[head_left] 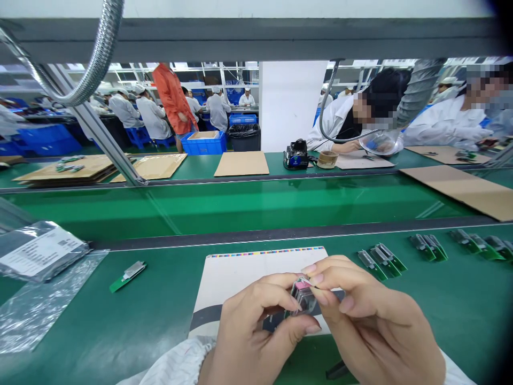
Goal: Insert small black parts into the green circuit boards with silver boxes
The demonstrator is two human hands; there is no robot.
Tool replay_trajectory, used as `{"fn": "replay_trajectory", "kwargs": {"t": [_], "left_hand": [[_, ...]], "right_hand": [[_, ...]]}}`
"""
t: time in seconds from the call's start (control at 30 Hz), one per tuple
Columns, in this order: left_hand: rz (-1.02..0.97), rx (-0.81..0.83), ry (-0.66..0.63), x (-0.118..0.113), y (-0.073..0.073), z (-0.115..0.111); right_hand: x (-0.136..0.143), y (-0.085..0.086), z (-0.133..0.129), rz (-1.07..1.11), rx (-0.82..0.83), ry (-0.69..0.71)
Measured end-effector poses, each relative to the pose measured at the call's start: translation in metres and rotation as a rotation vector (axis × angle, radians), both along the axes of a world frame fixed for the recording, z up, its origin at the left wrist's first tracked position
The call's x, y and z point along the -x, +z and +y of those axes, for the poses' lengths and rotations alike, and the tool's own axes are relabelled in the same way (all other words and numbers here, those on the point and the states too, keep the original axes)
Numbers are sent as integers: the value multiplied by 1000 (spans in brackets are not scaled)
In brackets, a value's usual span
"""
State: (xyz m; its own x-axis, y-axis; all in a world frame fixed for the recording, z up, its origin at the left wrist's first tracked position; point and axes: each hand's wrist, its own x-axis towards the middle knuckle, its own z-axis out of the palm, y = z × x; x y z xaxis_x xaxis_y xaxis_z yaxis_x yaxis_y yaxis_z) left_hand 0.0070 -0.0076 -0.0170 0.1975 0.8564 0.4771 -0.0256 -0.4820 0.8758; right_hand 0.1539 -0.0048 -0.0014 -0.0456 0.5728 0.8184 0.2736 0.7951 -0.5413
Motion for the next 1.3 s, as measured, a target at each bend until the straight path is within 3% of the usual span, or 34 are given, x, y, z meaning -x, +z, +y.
{"fn": "replay_trajectory", "kwargs": {"t": [0.1,0.3,0.5,1.17,1.3], "left_hand": [[39,-73,25,0,1,0],[62,-95,63,0,4,-2],[76,-70,44,1,2,-4],[225,-286,90,2,2,-1],[215,-296,116,3,0,-4]], "right_hand": [[-3,3,1,-97,-62,11],[-1,-4,-4,136,76,107],[-4,-3,-8,168,129,215],[-3,-3,-9,223,160,182],[-14,-1,-4,86,270,191]]}}
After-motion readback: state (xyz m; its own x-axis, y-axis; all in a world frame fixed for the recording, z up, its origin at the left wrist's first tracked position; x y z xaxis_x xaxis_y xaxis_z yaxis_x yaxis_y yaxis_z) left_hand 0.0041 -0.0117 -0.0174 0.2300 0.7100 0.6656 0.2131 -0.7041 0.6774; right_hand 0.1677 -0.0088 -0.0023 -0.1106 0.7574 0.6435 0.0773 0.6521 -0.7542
